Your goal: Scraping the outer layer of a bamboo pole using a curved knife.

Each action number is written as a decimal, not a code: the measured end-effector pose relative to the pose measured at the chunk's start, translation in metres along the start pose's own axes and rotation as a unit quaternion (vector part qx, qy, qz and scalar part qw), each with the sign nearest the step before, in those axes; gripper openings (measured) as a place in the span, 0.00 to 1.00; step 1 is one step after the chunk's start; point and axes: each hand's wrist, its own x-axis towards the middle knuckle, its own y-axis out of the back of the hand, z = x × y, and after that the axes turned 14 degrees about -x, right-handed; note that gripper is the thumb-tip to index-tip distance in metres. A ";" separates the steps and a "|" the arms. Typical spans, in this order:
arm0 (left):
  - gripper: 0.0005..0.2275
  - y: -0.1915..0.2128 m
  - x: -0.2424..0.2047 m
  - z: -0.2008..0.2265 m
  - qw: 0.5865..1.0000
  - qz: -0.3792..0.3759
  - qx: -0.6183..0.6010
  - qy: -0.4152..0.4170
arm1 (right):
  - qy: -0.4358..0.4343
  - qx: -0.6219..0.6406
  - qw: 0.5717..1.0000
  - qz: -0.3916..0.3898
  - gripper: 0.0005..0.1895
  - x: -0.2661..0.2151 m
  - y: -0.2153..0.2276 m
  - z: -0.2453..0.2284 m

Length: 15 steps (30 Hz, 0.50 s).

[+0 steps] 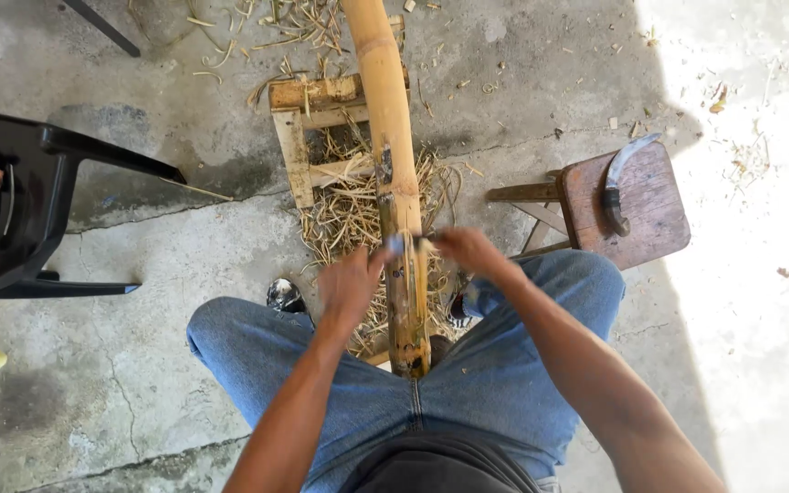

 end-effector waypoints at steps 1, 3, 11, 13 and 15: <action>0.26 0.003 0.019 0.003 1.000 -0.002 0.000 0.001 | -0.001 0.001 1.000 -0.001 0.16 0.009 0.011 -0.009; 0.25 0.013 0.065 0.010 0.999 0.052 -0.005 0.014 | -0.094 0.047 0.989 0.108 0.17 0.034 0.040 -0.026; 0.25 0.005 0.008 0.016 0.996 0.076 0.008 -0.040 | -0.080 0.082 0.979 0.168 0.20 -0.019 0.012 -0.040; 0.26 0.006 -0.014 0.019 0.991 0.120 -0.001 -0.067 | -0.035 0.065 0.973 0.217 0.20 -0.038 0.005 -0.047; 0.24 0.004 -0.037 0.023 0.996 -0.048 0.006 0.081 | -0.046 0.114 0.984 0.127 0.19 -0.055 -0.004 -0.052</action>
